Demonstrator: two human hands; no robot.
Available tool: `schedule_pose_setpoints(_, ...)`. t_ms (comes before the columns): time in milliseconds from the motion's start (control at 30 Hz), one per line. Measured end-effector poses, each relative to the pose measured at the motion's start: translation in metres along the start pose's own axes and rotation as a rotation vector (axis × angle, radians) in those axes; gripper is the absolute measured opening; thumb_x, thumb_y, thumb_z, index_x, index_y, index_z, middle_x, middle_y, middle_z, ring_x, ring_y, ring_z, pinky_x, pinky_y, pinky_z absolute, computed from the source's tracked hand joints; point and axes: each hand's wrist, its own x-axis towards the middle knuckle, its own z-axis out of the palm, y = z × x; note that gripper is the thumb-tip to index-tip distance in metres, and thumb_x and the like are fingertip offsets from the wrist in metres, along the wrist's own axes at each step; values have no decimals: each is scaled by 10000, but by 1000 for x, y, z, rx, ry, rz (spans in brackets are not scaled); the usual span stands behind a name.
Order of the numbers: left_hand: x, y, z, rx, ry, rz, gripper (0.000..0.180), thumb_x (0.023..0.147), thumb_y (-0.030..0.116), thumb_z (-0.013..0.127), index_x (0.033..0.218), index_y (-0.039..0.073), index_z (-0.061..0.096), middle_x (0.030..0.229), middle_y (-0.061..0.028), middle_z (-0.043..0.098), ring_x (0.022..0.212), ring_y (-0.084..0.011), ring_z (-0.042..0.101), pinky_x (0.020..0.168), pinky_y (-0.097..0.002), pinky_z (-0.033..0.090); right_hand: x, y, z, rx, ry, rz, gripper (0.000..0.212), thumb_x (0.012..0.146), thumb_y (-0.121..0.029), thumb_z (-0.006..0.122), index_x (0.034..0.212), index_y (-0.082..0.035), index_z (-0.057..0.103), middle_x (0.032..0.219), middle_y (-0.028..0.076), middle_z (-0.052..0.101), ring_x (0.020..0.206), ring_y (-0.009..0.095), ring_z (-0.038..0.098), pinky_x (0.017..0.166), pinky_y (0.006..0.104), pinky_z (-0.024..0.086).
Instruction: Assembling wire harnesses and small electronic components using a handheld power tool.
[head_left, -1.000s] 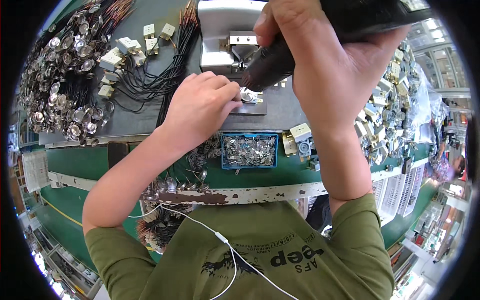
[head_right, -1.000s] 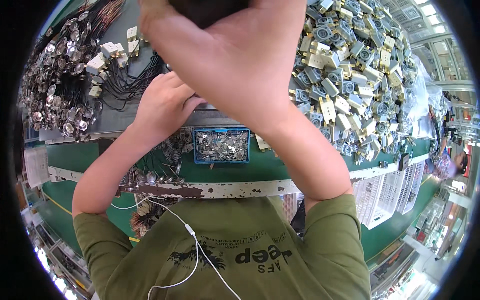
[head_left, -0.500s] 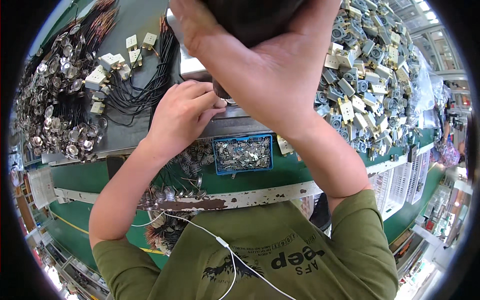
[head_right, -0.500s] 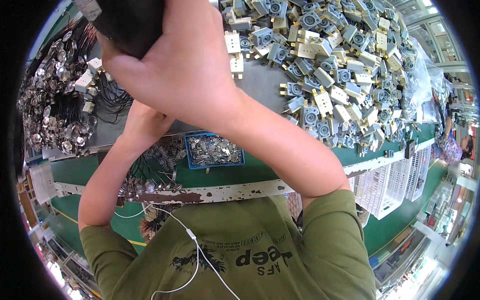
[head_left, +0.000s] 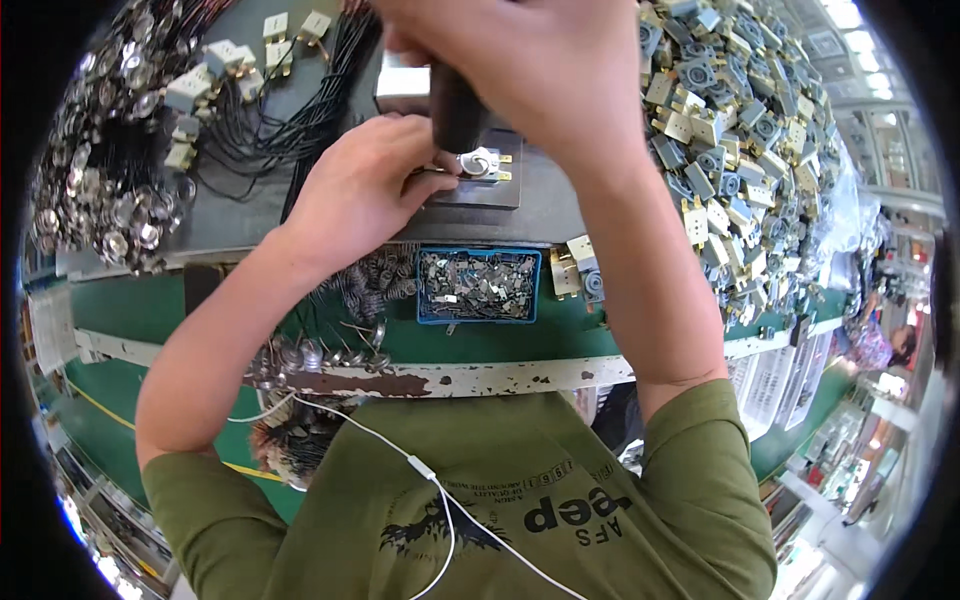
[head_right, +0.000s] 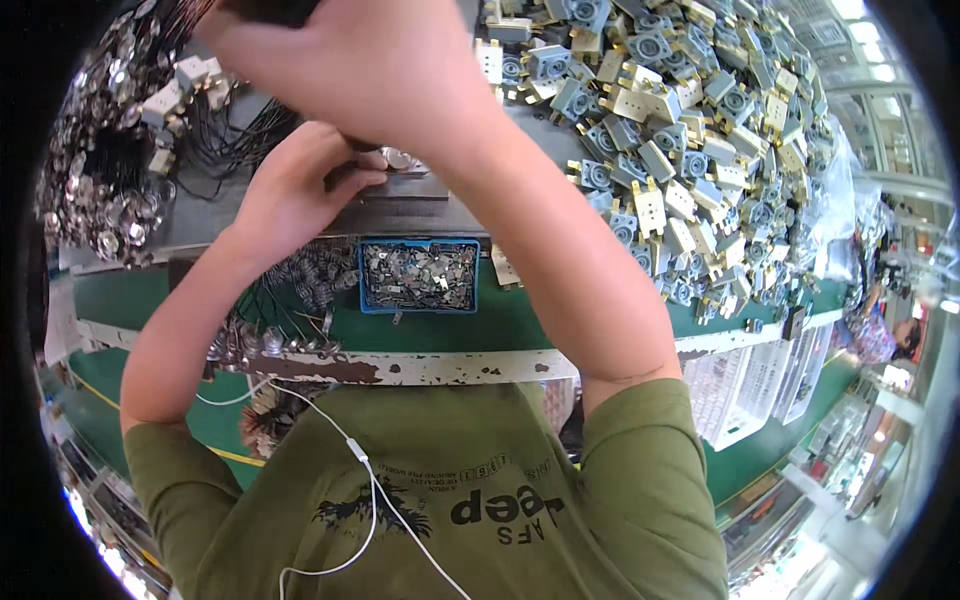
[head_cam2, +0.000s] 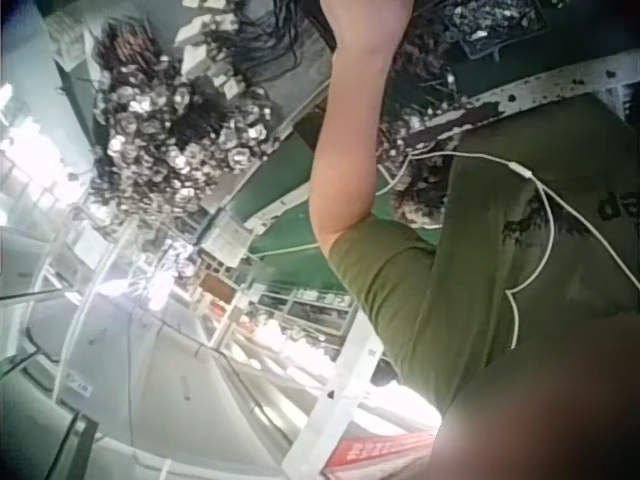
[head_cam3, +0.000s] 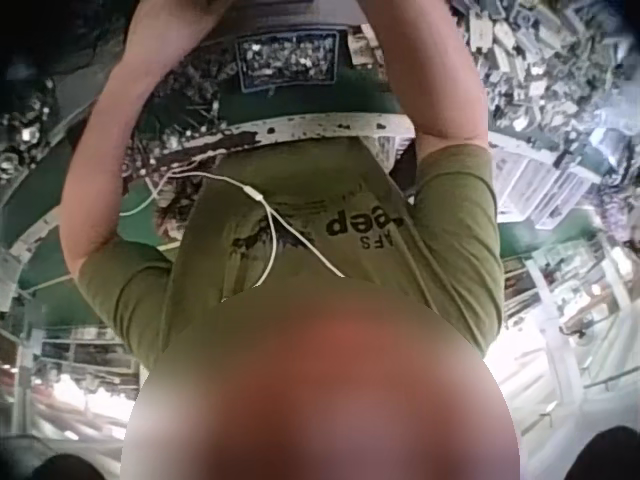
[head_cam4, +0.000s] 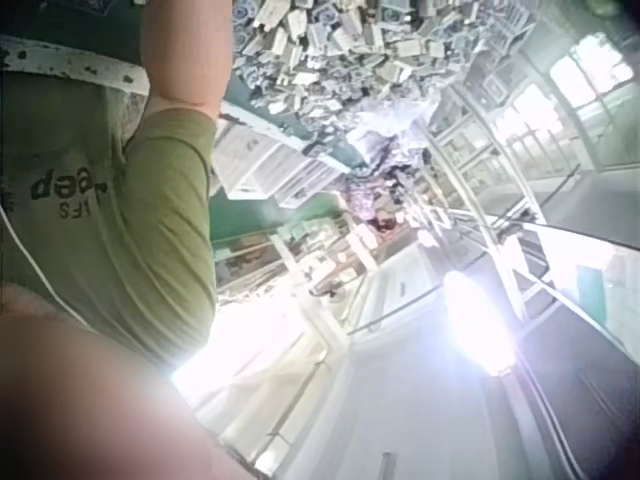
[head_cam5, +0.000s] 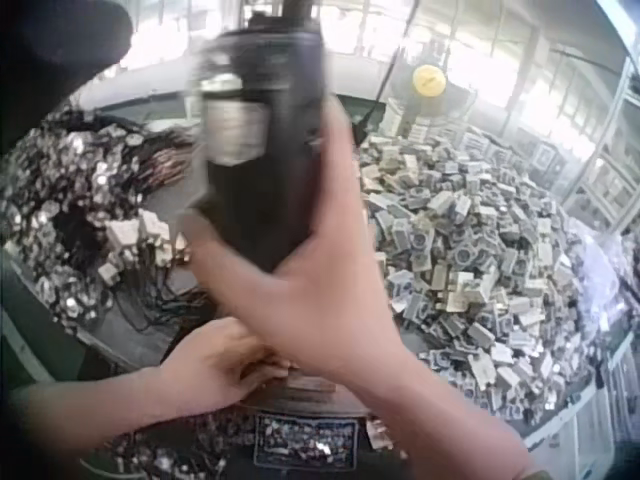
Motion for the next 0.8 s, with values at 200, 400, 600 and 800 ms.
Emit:
schedule_pose_setpoints(200,16,20,-17,139,-208,-232,260,911,250,723,1053,56,625,969,-109,680,1017,-336,663,854,-454,546,13,34,-4,-15,-119,-591,622,865,78,754,1338,1,357,931,108,676,742,153,688,621,283,578)
schedule_pose_setpoints(400,11,8,-14,154,-285,-220,296,910,289,724,1079,60,642,971,-113,692,1009,-330,676,843,-457,560,-27,4,27,-81,134,14,608,850,96,760,1307,19,366,944,135,689,762,167,700,643,296,594)
schedule_pose_setpoints(600,11,0,-3,119,-194,-175,312,902,289,732,1088,57,640,962,-118,704,1005,-331,683,842,-462,565,-12,39,9,-163,-47,-519,620,864,49,775,1327,25,364,969,139,694,775,175,705,650,308,605)
schedule_pose_setpoints(800,10,-17,11,6,-57,-129,296,885,273,745,1055,47,656,934,-128,713,972,-346,686,819,-466,558,-15,21,6,-91,84,-318,600,873,-12,803,1315,17,398,997,132,695,767,169,699,636,295,598)
